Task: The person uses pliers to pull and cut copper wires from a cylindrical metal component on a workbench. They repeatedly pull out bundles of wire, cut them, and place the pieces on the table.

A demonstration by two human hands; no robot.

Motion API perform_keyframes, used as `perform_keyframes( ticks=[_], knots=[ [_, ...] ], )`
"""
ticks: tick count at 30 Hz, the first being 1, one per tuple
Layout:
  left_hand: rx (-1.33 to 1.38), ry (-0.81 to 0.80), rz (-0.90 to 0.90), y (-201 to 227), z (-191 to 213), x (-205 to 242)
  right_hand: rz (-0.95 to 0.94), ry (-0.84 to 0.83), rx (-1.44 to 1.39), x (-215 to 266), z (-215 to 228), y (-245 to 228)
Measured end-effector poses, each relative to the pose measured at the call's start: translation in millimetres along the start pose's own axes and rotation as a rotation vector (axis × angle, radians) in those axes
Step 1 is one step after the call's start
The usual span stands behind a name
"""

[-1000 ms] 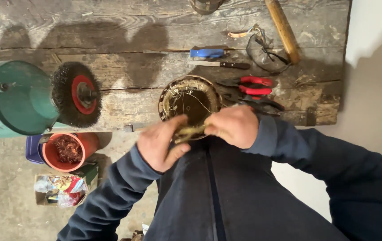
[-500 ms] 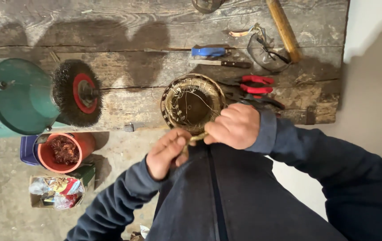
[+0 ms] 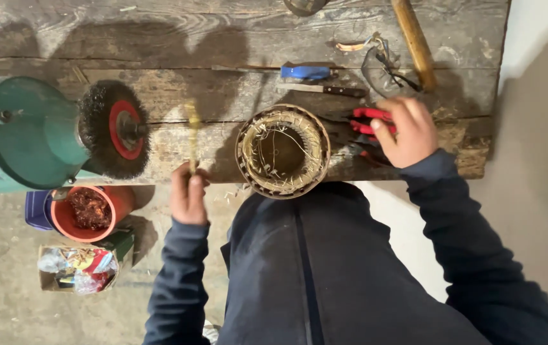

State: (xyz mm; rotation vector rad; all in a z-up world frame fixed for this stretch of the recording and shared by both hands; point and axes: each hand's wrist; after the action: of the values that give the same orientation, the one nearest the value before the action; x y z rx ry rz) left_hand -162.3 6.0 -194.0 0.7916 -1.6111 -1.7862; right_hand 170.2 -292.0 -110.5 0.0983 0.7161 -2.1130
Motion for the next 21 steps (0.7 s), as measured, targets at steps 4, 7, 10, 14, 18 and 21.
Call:
perform_keyframes(
  ticks=[4, 7, 10, 14, 18, 21],
  knots=[
    [-0.496, 0.048, -0.167, -20.6, -15.5, -19.4, 0.016, -0.137, 0.129, 14.2, -19.3, 16.8],
    [-0.786, 0.064, -0.306, -15.1, -21.3, -36.7, -0.002, -0.121, 0.109, 15.8, -20.1, 14.4],
    [-0.910, 0.031, -0.325, -11.8, -19.8, -44.8, -0.010, -0.087, 0.163, 21.4, -14.2, 12.9],
    [-0.963, 0.044, -0.367, -11.7, -19.0, -41.7, 0.001, -0.106, 0.190, 35.8, -1.7, 6.0],
    [-0.736, 0.011, -0.408, 21.2, -27.4, -41.4, -0.001, -0.119, 0.098, 48.6, -2.3, 0.2],
    [-0.616, -0.115, -0.460, 67.8, -48.3, -43.4, 0.013, -0.103, 0.165, 47.0, -0.7, -10.8]
  ],
)
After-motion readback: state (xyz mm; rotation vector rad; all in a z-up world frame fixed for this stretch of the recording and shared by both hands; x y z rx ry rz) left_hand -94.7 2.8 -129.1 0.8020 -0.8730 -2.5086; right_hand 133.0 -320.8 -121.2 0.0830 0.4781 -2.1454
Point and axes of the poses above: each hand's wrist, its own x-axis away from the middle knuckle, its own z-axis out of the back of the hand, y = z × x, and after that the axes turned 4 degrees about y, right-handed
